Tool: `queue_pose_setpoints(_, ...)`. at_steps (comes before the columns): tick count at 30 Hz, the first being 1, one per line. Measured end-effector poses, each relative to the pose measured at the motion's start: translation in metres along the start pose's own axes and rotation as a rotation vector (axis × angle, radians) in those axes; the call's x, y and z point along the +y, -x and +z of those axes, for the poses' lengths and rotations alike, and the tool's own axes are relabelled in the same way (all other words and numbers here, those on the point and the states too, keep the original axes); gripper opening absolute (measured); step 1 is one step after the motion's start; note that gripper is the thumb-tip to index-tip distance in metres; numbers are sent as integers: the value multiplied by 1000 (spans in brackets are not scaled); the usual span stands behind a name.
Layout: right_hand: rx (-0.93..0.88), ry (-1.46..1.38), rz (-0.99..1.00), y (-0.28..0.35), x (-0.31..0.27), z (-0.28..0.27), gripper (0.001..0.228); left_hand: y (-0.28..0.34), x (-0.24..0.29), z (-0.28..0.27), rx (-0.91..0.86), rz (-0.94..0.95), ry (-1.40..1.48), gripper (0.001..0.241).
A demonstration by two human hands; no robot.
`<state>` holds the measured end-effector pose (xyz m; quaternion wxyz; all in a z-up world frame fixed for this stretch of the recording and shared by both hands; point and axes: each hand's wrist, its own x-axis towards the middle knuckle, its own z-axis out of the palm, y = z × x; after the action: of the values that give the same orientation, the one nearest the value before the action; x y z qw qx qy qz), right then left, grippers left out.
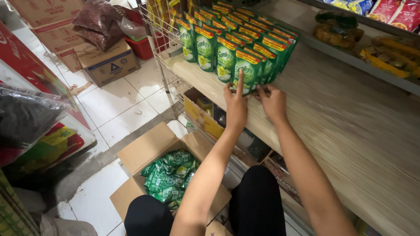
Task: The person takes pouches of dish detergent from a box and arranges them on a wooden shelf, handling the pouches individually.
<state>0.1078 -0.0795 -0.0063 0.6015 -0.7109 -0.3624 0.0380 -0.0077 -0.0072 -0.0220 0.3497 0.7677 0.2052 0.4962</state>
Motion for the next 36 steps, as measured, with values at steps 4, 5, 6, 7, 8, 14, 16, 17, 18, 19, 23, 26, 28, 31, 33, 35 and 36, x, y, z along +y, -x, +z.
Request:
queue_pose_setpoints(4, -25, -33, 13, 0, 4, -1, 21, -1, -2, 2, -49, -80, 25, 100)
queue_pose_setpoints(5, -27, -42, 4, -1, 7, -1, 22, -1, -3, 2, -38, -58, 8, 102)
queue_pose_setpoints(6, -30, -50, -4, -3, 10, -1, 23, -1, -5, 3, -26, -37, -10, 103)
queue_pose_setpoints(7, 12, 37, -43, -5, 14, -2, 23, -1, -6, 3, -15, -16, -28, 105)
queue_pose_setpoints(8, 50, 125, -81, -5, 18, -3, 23, 0, -7, 2, -34, -48, 19, 104)
queue_pose_setpoints(14, 150, 221, -215, 3, 9, -10, 20, 15, -2, -33, -96, -83, 117, 99)
queue_pose_setpoints(16, 259, 306, -501, 28, -11, -9, 16, 38, 0, -64, -102, -67, 151, 93)
queue_pose_setpoints(17, 263, 325, -602, 43, -22, -11, 13, 50, -3, -83, -90, -30, 110, 90)
queue_pose_setpoints(18, 249, 341, -714, 55, -34, -11, 12, 64, -9, -103, -64, -2, 71, 88)
queue_pose_setpoints(19, 207, 270, -687, 71, -44, -5, 11, 78, -18, -123, -39, 27, 31, 85)
queue_pose_setpoints(23, -38, 197, -628, 147, -42, 53, 9, 156, -92, -211, 76, -77, -57, 72)
queue_pose_setpoints(26, -438, 183, -296, 204, 15, 129, 10, 222, -168, -257, 167, -331, -56, 59)
queue_pose_setpoints(28, -675, 160, -243, 242, 84, 194, 29, 271, -214, -269, 182, -421, -204, 47)
queue_pose_setpoints(31, -789, 95, -375, 314, 190, 261, 40, 336, -260, -272, 176, -470, -405, 43)
queue_pose_setpoints(33, -813, 166, -277, 355, 235, 275, 49, 363, -272, -268, 131, -727, -265, 45)
queue_pose_setpoints(35, -813, 451, -189, 384, 252, 282, 44, 371, -279, -270, 104, -773, -201, 47)
queue_pose_setpoints(36, -808, 595, -139, 394, 255, 286, 42, 373, -281, -270, 99, -698, -207, 48)
